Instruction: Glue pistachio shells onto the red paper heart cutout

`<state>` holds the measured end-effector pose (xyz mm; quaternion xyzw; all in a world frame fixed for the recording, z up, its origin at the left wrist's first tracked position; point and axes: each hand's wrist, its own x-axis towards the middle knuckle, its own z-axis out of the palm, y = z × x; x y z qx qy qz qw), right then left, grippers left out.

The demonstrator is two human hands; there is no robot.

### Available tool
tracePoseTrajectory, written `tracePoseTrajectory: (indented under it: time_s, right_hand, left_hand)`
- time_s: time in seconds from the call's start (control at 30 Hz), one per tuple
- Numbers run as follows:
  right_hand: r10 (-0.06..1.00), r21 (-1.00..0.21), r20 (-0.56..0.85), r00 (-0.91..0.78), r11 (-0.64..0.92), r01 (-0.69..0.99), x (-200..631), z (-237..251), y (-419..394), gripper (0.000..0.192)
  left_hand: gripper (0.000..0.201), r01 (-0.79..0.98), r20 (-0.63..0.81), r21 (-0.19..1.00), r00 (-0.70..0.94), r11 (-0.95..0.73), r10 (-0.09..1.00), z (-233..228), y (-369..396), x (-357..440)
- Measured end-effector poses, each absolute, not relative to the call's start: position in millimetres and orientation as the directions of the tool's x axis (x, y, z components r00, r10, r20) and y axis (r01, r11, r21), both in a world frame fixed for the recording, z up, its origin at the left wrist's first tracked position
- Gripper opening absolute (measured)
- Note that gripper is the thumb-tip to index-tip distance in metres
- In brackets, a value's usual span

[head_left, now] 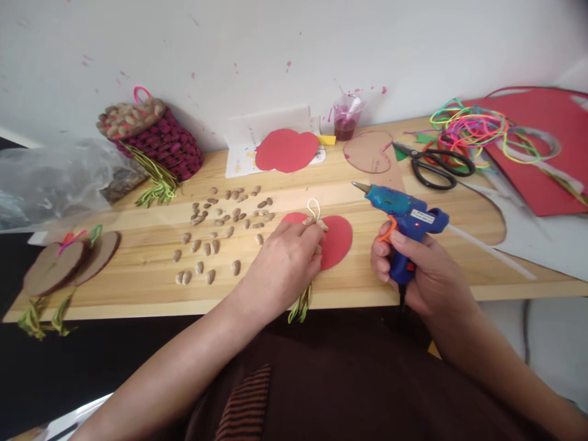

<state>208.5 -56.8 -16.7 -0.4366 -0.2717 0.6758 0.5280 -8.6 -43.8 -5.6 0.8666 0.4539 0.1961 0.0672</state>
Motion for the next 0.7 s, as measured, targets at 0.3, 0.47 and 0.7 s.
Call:
tracePoseTrajectory:
  time_s: [0.3,0.47,0.7]
  right_hand:
    - [0.95,-0.84,-0.307,-0.046,-0.294,-0.457,209.5,-18.7,-57.1,0.018]
    - [0.946,-0.841,-0.323,-0.025,-0.299,-0.451,210.1,-19.5,-55.5,0.023]
    - [0.922,-0.847,-0.386,0.022,-0.345,-0.404,207.8,-22.2,-50.1,0.029]
  left_hand:
    - [0.011,0.729,0.289,0.353,0.512,-0.587,0.809,-1.9,-47.5,-14.3]
    - [0.01,0.745,0.348,0.355,0.456,-0.565,0.819,14.2,-56.0,-57.1]
    - [0.015,0.89,0.234,0.409,0.111,-0.201,0.966,15.8,-92.6,-151.0]
